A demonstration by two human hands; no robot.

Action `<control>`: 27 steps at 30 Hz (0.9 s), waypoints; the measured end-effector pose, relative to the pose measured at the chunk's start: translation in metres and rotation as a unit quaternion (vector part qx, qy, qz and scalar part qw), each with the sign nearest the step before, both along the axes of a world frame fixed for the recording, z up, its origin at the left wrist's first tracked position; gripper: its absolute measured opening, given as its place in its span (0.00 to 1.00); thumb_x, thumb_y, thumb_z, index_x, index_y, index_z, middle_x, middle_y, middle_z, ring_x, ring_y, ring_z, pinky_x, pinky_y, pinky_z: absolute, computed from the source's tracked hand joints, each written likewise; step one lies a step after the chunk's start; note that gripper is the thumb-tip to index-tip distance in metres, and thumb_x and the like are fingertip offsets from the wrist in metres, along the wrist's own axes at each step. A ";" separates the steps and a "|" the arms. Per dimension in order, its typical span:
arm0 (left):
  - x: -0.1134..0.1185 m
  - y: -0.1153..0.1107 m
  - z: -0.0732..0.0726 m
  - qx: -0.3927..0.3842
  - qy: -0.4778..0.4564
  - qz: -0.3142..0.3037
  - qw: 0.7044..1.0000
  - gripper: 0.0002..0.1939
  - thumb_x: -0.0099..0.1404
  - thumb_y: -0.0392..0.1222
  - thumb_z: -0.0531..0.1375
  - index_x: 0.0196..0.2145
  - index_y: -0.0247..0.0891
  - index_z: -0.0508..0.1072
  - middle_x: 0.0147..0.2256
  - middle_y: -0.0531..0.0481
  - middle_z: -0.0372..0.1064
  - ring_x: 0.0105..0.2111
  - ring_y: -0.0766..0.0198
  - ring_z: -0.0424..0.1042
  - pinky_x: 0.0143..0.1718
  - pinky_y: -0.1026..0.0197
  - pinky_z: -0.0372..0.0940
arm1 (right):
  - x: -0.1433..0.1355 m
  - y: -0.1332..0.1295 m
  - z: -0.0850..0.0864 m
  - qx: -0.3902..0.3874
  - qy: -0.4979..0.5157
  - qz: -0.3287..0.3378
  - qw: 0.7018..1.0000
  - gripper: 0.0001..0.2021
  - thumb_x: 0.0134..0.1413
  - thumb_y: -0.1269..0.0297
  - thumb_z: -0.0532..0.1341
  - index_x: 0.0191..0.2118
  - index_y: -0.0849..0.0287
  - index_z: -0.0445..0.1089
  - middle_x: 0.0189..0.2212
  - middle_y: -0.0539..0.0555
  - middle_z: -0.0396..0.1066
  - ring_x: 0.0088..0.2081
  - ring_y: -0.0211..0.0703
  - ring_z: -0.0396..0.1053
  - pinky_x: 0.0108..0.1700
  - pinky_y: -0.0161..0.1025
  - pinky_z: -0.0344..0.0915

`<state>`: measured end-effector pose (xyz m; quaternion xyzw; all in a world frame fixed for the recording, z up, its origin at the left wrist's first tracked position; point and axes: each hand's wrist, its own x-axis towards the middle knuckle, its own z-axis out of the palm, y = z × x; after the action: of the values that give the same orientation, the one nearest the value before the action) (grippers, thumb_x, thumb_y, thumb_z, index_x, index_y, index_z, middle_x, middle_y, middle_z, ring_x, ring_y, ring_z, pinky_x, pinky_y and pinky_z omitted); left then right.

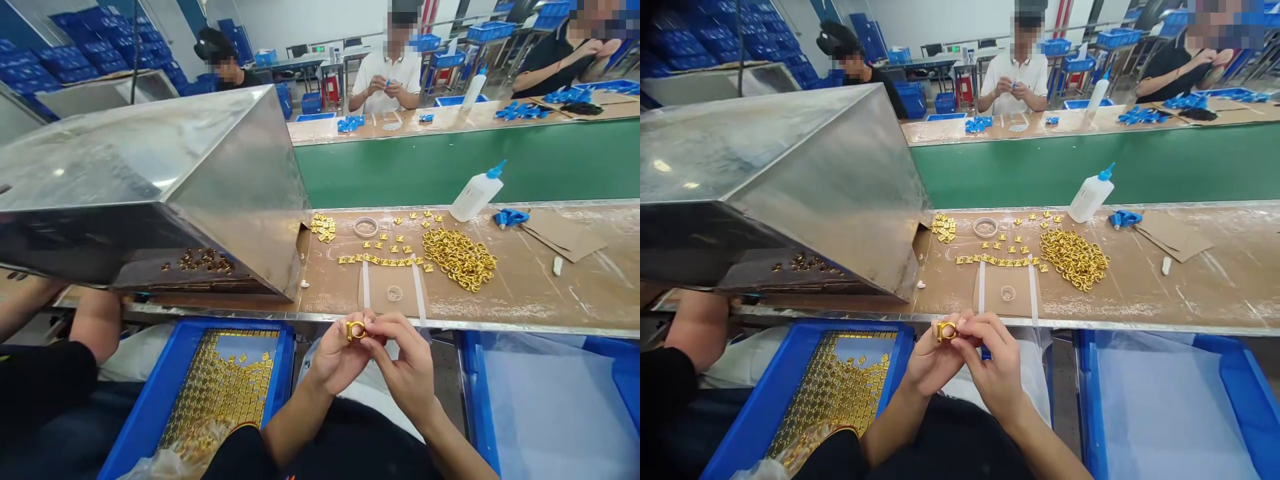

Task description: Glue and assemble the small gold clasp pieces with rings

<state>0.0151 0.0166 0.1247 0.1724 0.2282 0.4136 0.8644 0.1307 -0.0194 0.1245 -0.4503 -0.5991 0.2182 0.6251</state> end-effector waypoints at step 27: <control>-0.032 0.051 -0.016 0.692 0.392 0.230 0.560 0.10 0.70 0.46 0.62 0.32 0.39 0.72 0.33 0.54 0.67 0.35 0.62 0.77 0.49 0.52 0.59 | 0.012 0.026 0.000 -0.284 0.306 0.215 0.883 0.15 0.59 0.53 0.72 0.43 0.57 0.74 0.33 0.53 0.77 0.34 0.40 0.76 0.38 0.33 0.76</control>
<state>-0.0169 0.0673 0.1086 0.8046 0.2204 0.5212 0.1800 0.1427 0.0063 0.1243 -0.3793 -0.3723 0.6348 0.5608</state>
